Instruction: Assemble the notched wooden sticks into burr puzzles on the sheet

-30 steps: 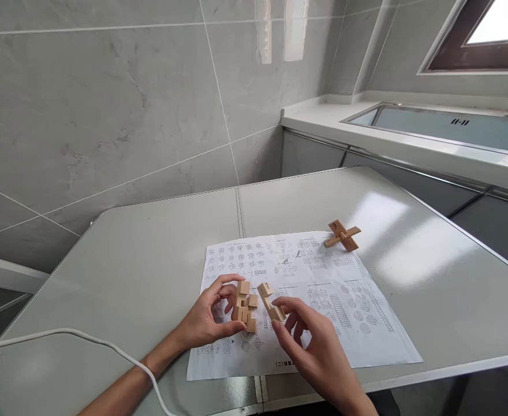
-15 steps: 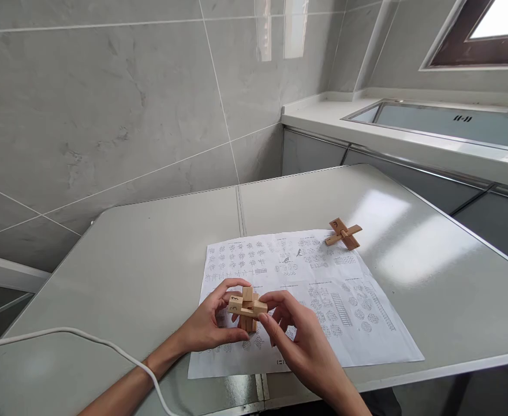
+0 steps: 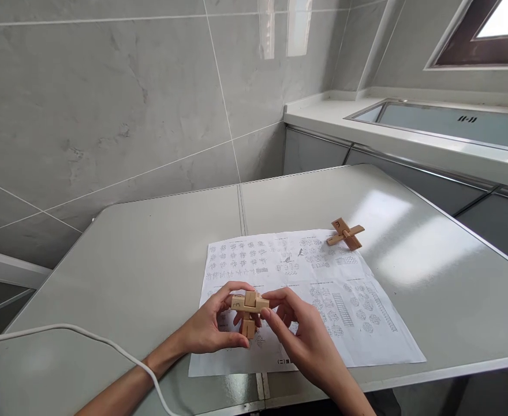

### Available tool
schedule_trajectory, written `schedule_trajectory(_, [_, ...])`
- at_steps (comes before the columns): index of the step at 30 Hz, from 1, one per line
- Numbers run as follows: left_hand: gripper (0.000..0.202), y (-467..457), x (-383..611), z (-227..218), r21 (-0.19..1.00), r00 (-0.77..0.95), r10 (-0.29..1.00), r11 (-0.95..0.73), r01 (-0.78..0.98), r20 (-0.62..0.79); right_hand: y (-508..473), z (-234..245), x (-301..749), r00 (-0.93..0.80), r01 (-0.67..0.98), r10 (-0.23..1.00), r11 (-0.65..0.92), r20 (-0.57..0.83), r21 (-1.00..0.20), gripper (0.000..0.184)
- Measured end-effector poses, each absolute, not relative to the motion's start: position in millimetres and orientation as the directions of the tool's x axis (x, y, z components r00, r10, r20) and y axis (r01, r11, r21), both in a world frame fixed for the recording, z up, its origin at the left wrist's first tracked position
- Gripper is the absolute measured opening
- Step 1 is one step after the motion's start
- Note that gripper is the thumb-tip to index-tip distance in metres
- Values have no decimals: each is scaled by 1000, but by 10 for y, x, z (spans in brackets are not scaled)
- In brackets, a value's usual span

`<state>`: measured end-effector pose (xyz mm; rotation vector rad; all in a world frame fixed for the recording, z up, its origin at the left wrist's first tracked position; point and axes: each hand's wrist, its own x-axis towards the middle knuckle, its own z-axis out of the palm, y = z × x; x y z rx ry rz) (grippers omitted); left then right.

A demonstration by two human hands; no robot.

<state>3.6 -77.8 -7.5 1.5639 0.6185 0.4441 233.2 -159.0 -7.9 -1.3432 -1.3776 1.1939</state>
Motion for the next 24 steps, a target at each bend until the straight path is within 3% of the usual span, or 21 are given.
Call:
schedule_trajectory(10, [73, -804, 48, -82, 985, 759, 650, -100, 140, -42, -1582, -70, 2329, -81, 117, 989, -116, -126, -986, 39])
schedule_trajectory(18, [74, -796, 60, -30, 986, 760, 643, -40, 162, -99, -1592, -118, 2317, -29, 192, 995, -93, -100, -977, 41])
schedule_trajectory(24, [75, -804, 54, -29, 988, 735, 664, 40, 148, -137, -1562, -80, 2311, -24, 155, 994, -98, -103, -983, 41])
